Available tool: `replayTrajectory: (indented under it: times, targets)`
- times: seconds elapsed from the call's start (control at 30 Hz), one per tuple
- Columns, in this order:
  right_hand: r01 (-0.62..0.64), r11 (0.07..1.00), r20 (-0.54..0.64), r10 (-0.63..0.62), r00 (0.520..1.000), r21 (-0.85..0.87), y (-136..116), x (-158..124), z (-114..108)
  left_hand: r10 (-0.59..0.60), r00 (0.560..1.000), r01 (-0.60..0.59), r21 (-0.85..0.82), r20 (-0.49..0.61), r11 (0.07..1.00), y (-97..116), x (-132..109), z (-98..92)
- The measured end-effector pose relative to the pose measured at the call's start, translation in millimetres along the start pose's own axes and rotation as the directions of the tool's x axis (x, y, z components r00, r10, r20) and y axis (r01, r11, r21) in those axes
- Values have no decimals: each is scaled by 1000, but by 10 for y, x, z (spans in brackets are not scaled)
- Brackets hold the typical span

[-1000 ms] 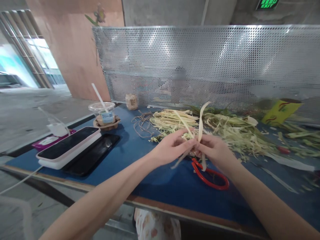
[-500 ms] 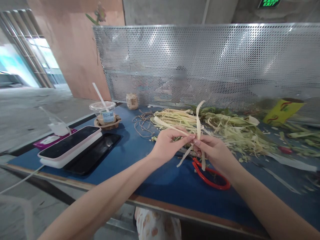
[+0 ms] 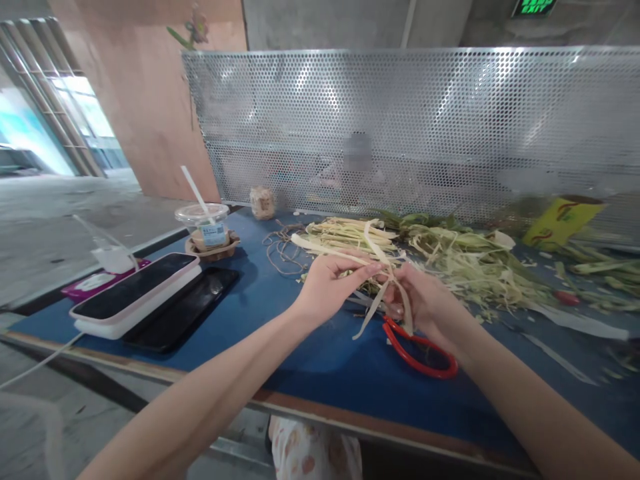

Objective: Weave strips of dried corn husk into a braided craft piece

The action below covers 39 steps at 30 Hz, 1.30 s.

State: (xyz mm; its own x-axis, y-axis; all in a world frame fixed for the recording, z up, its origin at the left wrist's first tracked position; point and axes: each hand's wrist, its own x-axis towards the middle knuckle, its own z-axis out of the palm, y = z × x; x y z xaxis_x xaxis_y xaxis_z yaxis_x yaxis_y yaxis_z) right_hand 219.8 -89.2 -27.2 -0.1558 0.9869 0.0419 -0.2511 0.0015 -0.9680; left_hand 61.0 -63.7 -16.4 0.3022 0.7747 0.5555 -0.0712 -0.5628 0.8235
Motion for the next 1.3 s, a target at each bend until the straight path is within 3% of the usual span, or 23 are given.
replayTrajectory:
  times: [0.23,0.37,0.47,0.57,0.7,0.83,0.93,1.17,1.3]
  targets:
    - [67,998,6,-67,998,1,53,43,-53,-48,998,50,-45,28,998,-26,-2,28]
    - [41,999,-11,-41,999,9,59,41,-39,-202,979,200,-157,7,967,-32,-12,63]
    - [60,998,-37,-61,997,-25,49,35,-36,-326,939,344,-256,109,903,-37,-23,83]
    - [80,993,-89,-88,992,-91,42,41,-47,-358,905,408,-232,229,883,-39,-32,100]
    - [86,993,-99,-93,991,-79,47,55,-50,-363,908,403,-202,209,892,-46,-33,121]
    - [47,998,-94,-49,994,-31,65,62,-38,-273,950,291,-105,154,951,-70,-25,125]
    - [19,1000,-69,-17,997,21,61,60,-26,-229,956,254,-121,185,960,-72,-22,121]
    - [51,999,-94,-51,994,-6,-24,26,-26,-293,937,332,-219,191,918,-22,-17,119]
    - [70,994,-121,-79,989,-79,-13,26,-43,-400,893,443,-253,206,860,-41,-20,116]
